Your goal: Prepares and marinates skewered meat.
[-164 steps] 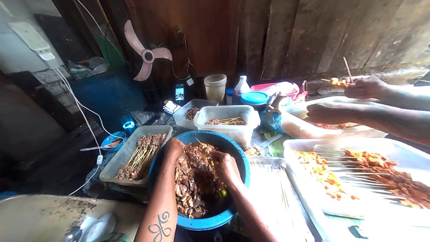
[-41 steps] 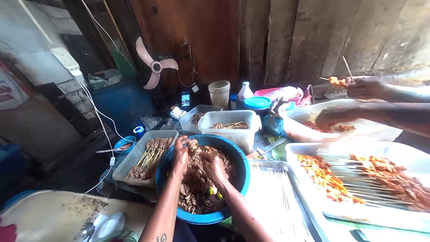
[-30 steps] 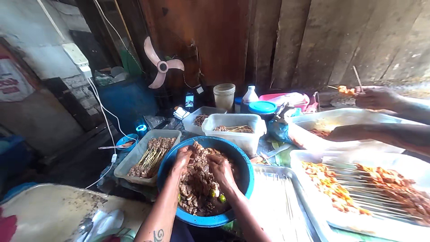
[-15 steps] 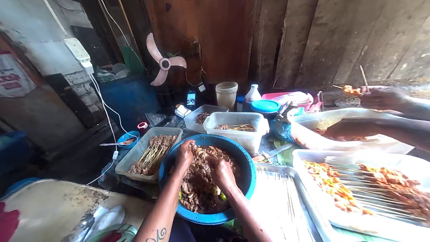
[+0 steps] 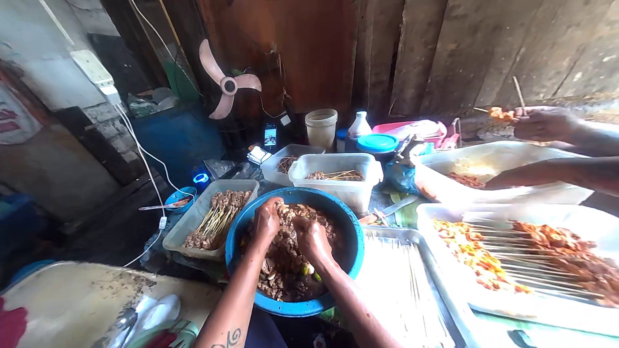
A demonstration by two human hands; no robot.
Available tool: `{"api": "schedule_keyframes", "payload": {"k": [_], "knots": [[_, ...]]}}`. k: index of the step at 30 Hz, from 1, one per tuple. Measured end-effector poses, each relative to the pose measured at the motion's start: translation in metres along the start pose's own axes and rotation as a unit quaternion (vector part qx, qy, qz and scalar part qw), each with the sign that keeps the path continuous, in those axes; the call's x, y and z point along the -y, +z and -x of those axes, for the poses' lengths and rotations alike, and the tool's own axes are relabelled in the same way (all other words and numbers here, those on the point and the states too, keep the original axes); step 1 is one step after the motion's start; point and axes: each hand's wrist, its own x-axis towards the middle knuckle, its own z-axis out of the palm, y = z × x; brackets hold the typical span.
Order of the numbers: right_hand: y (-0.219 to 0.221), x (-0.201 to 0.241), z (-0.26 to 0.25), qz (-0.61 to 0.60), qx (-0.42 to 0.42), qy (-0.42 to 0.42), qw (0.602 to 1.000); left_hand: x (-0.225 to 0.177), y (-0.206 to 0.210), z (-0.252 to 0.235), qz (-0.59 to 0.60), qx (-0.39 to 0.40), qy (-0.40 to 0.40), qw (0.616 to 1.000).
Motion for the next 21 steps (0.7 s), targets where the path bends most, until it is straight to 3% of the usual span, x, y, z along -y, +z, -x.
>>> {"api": "schedule_keyframes", "payload": {"k": [3, 6, 10, 12, 17, 19, 21], "knots": [[0.001, -0.008, -0.006, -0.052, -0.018, -0.023, 0.998, -0.003, -0.004, 0.003, 0.024, 0.005, 0.037, 0.999], [0.000, -0.015, -0.008, -0.073, -0.018, -0.065, 0.995, -0.012, -0.008, 0.011, -0.105, 0.039, 0.085, 0.990], [0.005, -0.019, -0.007, -0.053, -0.010, -0.066, 0.996, 0.004, -0.014, 0.014, -0.252, 0.123, 0.168, 0.945], [-0.001, -0.014, -0.001, -0.002, -0.045, -0.091, 0.995, 0.016, -0.030, 0.013, -0.274, 0.115, 0.158, 0.942], [-0.027, -0.017, 0.007, 0.006, -0.182, -0.185, 0.966, 0.054, -0.103, -0.003, -0.282, 0.098, -0.131, 0.945], [-0.034, -0.019, 0.009, -0.005, -0.201, -0.192, 0.961, 0.089, -0.123, -0.014, -0.287, 0.101, -0.233, 0.924], [-0.037, -0.023, 0.011, -0.012, -0.209, -0.201, 0.957, 0.135, -0.133, -0.022, -0.277, 0.116, -0.283, 0.911]]}}
